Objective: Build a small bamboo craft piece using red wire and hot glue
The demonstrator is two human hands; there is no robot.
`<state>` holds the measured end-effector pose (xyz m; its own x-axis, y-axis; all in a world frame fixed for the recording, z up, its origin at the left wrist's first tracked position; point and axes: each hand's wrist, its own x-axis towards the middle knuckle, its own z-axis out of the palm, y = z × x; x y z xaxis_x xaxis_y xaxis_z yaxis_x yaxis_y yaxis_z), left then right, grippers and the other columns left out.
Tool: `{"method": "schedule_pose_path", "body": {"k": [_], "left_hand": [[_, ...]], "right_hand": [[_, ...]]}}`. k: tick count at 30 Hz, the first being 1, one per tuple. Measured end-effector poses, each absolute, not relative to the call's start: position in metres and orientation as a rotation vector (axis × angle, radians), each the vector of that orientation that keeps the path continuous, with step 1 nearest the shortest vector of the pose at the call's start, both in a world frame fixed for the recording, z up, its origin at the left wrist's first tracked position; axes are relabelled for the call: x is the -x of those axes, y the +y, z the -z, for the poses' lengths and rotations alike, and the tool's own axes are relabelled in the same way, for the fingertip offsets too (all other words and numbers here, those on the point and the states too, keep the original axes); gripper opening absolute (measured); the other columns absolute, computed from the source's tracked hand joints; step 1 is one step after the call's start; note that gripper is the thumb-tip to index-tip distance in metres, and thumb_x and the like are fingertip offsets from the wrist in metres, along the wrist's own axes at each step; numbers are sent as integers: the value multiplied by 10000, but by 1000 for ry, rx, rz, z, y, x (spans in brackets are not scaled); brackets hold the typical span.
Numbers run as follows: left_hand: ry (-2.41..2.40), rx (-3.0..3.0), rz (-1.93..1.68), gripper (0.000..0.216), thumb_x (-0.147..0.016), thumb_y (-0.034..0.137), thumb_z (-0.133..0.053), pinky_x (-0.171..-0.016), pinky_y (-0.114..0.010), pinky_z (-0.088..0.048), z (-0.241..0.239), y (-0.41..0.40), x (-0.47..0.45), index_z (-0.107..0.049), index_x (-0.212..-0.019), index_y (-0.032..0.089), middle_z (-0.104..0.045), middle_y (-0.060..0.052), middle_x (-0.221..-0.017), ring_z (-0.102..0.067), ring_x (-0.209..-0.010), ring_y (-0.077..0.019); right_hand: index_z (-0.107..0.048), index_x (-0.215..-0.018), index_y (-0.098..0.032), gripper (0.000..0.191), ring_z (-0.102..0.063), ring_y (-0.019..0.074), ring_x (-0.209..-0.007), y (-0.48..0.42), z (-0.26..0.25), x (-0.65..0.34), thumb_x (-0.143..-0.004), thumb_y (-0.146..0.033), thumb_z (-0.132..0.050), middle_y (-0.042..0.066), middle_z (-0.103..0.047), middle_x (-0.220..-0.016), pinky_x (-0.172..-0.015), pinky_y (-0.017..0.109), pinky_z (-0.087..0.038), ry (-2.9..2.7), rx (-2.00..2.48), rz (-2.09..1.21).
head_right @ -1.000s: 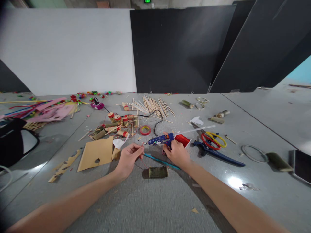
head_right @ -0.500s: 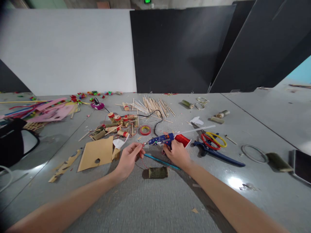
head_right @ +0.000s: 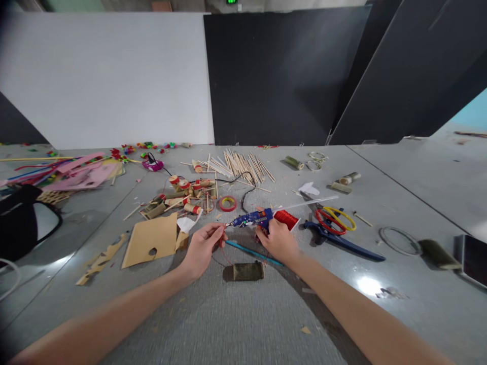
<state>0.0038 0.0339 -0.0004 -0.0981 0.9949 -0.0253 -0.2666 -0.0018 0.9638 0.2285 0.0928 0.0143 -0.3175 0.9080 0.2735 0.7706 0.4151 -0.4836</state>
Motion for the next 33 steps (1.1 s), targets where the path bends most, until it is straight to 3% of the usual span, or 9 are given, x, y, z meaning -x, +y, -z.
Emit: {"method": "schedule_pose_path", "body": {"k": [5, 33], "left_hand": [[1089, -952, -1399, 282, -859, 437, -700, -600, -221, -437, 0, 34, -4, -693, -911, 160, -656, -12, -713, -569, -597, -102], [1061, -942, -1410, 259, -881, 416, -681, -572, -206, -406, -2, 33, -4, -649, -847, 161, -620, 7, -679, -533, -580, -88]], "right_hand": [[-572, -1331, -151, 435, -718, 294, -894, 92, -15, -228, -950, -344, -491, 117, -743, -948, -823, 363, -529, -2189, 1417, -316], [-553, -1361, -148, 456, -718, 300, -891, 93, -14, -229, -955, -345, -491, 108, -747, -917, -828, 362, -513, -2216, 1432, -304]]}}
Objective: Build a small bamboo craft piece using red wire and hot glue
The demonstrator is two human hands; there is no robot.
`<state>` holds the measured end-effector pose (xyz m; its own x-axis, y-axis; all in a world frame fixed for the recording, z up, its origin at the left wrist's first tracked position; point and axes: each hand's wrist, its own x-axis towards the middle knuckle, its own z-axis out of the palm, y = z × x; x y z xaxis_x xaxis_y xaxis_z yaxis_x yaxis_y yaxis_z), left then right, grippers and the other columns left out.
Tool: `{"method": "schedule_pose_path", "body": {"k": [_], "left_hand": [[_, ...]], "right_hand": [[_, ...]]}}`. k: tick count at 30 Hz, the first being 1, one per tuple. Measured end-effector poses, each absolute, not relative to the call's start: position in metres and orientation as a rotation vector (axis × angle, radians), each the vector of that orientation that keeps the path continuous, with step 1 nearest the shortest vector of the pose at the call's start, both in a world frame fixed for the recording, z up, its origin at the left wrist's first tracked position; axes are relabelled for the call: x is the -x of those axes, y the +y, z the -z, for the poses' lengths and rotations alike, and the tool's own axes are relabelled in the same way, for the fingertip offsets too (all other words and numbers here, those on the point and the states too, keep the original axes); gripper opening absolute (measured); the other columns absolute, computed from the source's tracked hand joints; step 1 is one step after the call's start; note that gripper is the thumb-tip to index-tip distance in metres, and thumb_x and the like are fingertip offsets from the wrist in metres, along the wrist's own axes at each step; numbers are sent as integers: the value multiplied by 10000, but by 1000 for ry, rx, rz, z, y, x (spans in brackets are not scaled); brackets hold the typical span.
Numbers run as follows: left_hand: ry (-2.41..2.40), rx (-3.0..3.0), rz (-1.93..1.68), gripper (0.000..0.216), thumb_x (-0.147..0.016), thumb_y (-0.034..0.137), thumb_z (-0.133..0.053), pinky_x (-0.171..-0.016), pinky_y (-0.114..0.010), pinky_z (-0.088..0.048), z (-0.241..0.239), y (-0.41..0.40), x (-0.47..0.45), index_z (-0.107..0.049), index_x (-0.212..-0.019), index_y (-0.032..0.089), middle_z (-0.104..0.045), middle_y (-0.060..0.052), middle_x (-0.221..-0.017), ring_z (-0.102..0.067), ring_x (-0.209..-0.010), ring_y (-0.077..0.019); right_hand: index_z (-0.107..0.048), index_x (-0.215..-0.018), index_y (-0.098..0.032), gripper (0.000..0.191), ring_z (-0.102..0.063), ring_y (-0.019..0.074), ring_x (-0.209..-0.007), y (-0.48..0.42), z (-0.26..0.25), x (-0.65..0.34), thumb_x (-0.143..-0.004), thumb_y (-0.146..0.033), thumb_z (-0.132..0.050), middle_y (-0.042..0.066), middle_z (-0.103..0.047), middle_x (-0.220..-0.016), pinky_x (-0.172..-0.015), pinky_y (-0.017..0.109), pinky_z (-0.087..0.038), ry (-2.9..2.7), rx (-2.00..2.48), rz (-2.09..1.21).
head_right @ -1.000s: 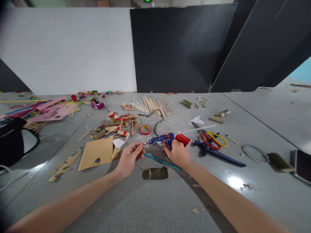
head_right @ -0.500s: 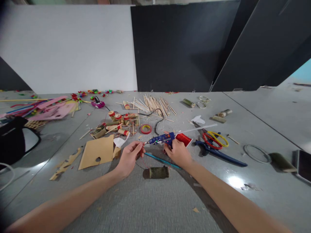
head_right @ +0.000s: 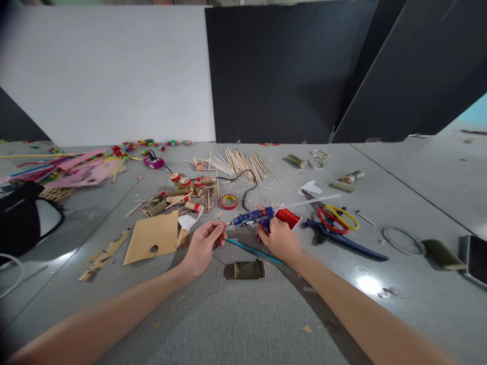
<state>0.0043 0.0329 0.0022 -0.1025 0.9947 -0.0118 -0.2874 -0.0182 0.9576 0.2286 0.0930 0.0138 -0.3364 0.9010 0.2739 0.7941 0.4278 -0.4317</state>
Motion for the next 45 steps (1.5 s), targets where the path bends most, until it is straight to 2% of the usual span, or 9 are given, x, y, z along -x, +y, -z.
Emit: {"method": "schedule_pose_path", "body": {"k": [6, 13, 20, 32, 45], "left_hand": [[1059, -928, -1430, 251, -883, 412, -673, -566, -209, -410, -2, 33, -4, -642, -858, 165, -619, 7, -671, -534, -570, -90], [1078, -928, -1433, 260, -879, 421, -676, -566, -211, -415, -2, 33, -4, -649, -863, 163, -617, 4, -672, -532, -576, -94], [1107, -969, -1418, 242, -884, 406, -667, -564, -213, -407, 0, 33, -4, -642, -835, 170, -613, 11, -666, -524, -567, -91], [1148, -1052, -1390, 248, -892, 409, -648, -561, -218, -387, -1, 32, -4, -633, -817, 172, -599, 8, -657, -504, -572, -101], [1158, -1076, -1364, 249, -907, 414, -629, -554, -214, -378, -1, 31, -4, -638, -835, 175, -593, 11, -662, -492, -575, -100]], "right_hand": [[-531, -1387, -147, 472, -721, 298, -909, 93, -14, -228, -955, -336, -494, 113, -749, -942, -842, 355, -516, -2223, 1407, -287], [-572, -1333, -152, 433, -720, 303, -868, 93, -13, -229, -954, -348, -493, 100, -740, -887, -822, 369, -523, -2225, 1403, -294], [-593, -1293, -164, 395, -716, 300, -911, 94, -13, -229, -946, -327, -500, 100, -744, -920, -845, 369, -520, -2217, 1390, -308], [-554, -1357, -147, 447, -722, 300, -899, 92, -15, -228, -952, -330, -506, 109, -756, -928, -828, 359, -523, -2225, 1418, -316], [-508, -1393, -139, 468, -713, 313, -984, 92, -16, -227, -960, -314, -496, 130, -748, -1013, -908, 390, -510, -2213, 1390, -344]]}}
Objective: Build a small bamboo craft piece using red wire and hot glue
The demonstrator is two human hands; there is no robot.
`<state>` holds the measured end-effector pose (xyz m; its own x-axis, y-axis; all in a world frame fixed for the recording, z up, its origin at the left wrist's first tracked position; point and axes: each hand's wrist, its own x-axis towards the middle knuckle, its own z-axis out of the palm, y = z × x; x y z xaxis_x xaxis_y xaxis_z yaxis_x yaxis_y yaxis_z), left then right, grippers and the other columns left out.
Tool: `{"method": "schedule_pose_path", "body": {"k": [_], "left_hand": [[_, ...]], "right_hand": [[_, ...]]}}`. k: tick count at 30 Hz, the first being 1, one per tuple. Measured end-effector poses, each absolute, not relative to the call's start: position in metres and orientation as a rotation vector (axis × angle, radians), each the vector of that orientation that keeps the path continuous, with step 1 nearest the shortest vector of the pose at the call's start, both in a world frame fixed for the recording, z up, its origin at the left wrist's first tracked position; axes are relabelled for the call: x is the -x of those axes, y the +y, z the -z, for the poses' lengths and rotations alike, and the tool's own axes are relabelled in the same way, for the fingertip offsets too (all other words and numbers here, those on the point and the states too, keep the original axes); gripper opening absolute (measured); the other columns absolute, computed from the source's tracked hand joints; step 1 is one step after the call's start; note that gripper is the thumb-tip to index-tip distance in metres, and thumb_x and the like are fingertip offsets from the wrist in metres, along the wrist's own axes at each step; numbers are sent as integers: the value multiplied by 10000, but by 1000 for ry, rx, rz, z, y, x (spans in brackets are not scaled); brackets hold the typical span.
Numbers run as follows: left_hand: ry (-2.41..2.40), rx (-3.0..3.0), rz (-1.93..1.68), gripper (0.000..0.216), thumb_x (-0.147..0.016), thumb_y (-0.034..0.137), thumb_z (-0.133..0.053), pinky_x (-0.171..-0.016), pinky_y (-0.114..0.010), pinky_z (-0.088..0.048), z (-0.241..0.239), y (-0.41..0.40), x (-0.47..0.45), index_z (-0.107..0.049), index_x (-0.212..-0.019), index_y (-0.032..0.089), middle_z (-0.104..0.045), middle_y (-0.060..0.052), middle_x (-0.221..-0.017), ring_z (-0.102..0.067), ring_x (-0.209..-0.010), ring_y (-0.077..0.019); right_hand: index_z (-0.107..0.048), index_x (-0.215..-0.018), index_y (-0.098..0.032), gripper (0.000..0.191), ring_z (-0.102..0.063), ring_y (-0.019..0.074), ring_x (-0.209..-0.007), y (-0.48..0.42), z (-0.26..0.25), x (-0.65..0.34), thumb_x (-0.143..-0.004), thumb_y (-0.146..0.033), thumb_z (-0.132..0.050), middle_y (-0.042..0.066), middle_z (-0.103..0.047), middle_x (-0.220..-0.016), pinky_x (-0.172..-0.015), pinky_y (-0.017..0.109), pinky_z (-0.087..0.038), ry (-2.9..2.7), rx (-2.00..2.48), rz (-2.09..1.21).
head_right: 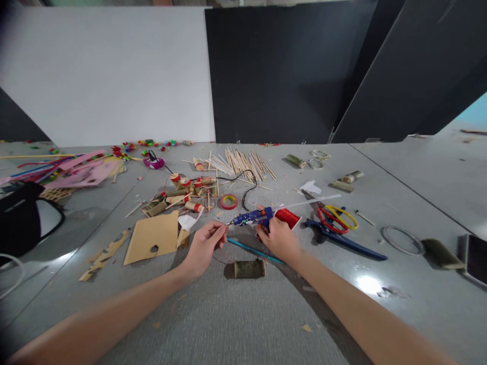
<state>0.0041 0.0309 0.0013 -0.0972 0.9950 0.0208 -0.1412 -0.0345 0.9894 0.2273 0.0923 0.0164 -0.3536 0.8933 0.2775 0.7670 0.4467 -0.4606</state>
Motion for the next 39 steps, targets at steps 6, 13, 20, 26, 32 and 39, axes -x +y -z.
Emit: {"method": "schedule_pose_path", "body": {"k": [6, 13, 20, 26, 32, 39], "left_hand": [[1154, -1068, -1374, 254, -900, 418, -637, -561, -216, -385, -3, 31, -4, -641, -831, 173, -594, 8, -661, -498, -575, -101], [1151, -1034, -1376, 248, -895, 417, -637, -555, -218, -382, -4, 31, -5, -641, -829, 178, -597, 11, -655, -499, -570, -102], [1142, -997, -1388, 248, -880, 423, -643, -548, -218, -379, -4, 31, -5, -633, -824, 182, -601, 15, -650, -503, -558, -100], [1145, -1007, -1378, 246, -894, 416, -633, -550, -213, -382, -4, 30, -4, -627, -831, 178, -596, 13, -659, -500, -567, -98], [1162, -998, -1388, 253, -886, 425, -641, -537, -211, -375, -4, 31, -5, -630, -829, 179, -597, 16, -645, -497, -550, -97], [1155, -1012, -1395, 236, -898, 408, -629, -538, -211, -378, -5, 31, -5, -627, -830, 182, -593, 22, -645, -497, -552, -96]], "right_hand": [[-514, -1391, -142, 464, -710, 310, -986, 93, -16, -227, -960, -315, -497, 132, -743, -1037, -907, 388, -508, -2208, 1384, -326], [-521, -1385, -145, 461, -719, 303, -937, 93, -16, -227, -954, -307, -497, 123, -749, -996, -871, 382, -523, -2213, 1383, -311], [-513, -1393, -138, 474, -710, 317, -984, 92, -17, -226, -954, -317, -501, 135, -748, -1021, -891, 390, -513, -2207, 1421, -313], [-522, -1383, -153, 460, -719, 305, -932, 93, -16, -227, -956, -325, -505, 112, -749, -960, -864, 370, -515, -2209, 1415, -316], [-557, -1338, -165, 423, -717, 291, -899, 94, -15, -228, -951, -331, -510, 100, -743, -936, -837, 355, -515, -2216, 1406, -304], [-608, -1252, -172, 359, -716, 291, -878, 94, -15, -228, -949, -332, -501, 93, -734, -903, -818, 359, -520, -2219, 1400, -281]]}}
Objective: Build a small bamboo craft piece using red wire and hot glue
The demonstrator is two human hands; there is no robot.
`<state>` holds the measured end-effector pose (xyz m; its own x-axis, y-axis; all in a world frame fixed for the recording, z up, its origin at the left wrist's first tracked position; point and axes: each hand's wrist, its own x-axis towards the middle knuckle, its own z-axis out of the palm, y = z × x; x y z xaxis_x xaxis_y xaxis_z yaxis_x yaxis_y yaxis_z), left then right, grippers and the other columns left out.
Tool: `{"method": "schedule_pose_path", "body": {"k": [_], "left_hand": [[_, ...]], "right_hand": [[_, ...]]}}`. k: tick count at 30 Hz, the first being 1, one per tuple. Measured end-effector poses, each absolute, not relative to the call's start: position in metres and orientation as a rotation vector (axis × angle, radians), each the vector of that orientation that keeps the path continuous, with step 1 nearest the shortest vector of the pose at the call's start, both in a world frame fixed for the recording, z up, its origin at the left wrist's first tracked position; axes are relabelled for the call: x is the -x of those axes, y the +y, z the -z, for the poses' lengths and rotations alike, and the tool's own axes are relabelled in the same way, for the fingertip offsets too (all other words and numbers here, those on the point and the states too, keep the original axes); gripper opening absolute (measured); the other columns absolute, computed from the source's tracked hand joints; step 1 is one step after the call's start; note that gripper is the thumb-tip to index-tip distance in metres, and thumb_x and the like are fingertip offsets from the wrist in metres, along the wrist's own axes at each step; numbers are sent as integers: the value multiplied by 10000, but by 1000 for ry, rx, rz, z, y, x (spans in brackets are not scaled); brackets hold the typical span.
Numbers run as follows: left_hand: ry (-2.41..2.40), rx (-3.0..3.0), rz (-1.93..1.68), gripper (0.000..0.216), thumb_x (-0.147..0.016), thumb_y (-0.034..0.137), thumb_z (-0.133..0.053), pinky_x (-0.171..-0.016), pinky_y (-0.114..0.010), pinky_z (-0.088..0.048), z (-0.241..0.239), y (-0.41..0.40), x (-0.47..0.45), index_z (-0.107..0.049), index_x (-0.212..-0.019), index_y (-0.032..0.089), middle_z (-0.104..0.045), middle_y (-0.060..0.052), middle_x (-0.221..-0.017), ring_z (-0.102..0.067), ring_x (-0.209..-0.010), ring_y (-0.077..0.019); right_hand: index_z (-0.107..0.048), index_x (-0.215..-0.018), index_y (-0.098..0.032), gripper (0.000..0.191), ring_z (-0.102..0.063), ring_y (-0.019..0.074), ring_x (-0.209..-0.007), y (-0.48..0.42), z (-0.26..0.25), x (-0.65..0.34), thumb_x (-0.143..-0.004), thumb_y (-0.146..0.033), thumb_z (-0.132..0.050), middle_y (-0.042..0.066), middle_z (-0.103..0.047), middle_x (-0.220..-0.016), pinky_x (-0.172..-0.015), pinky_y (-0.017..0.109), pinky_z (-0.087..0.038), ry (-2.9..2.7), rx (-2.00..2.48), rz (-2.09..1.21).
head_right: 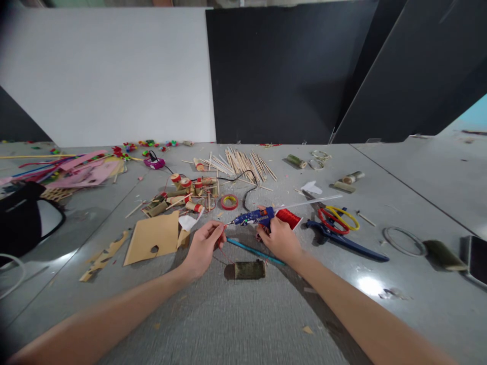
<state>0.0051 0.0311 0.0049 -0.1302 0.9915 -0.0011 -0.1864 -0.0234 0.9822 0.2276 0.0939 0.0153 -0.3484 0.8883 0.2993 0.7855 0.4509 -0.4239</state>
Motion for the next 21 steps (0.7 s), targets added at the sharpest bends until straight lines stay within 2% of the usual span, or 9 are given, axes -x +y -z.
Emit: {"method": "schedule_pose_path", "body": {"k": [15, 21], "left_hand": [[1140, -1004, -1396, 234, -910, 404, -624, -543, -206, -374, -3, 31, -5, -620, -845, 180, -587, 22, -648, -490, -555, -90], [1148, -1017, -1392, 252, -906, 418, -622, -542, -202, -377, -4, 31, -5, -616, -837, 176, -587, 19, -648, -491, -562, -92]], "right_hand": [[-539, -1350, -146, 438, -710, 310, -940, 93, -15, -227, -947, -314, -494, 126, -742, -1008, -872, 383, -509, -2208, 1378, -299], [-541, -1354, -144, 446, -714, 299, -914, 93, -16, -226, -949, -324, -491, 120, -745, -988, -856, 372, -517, -2211, 1397, -285]]}}
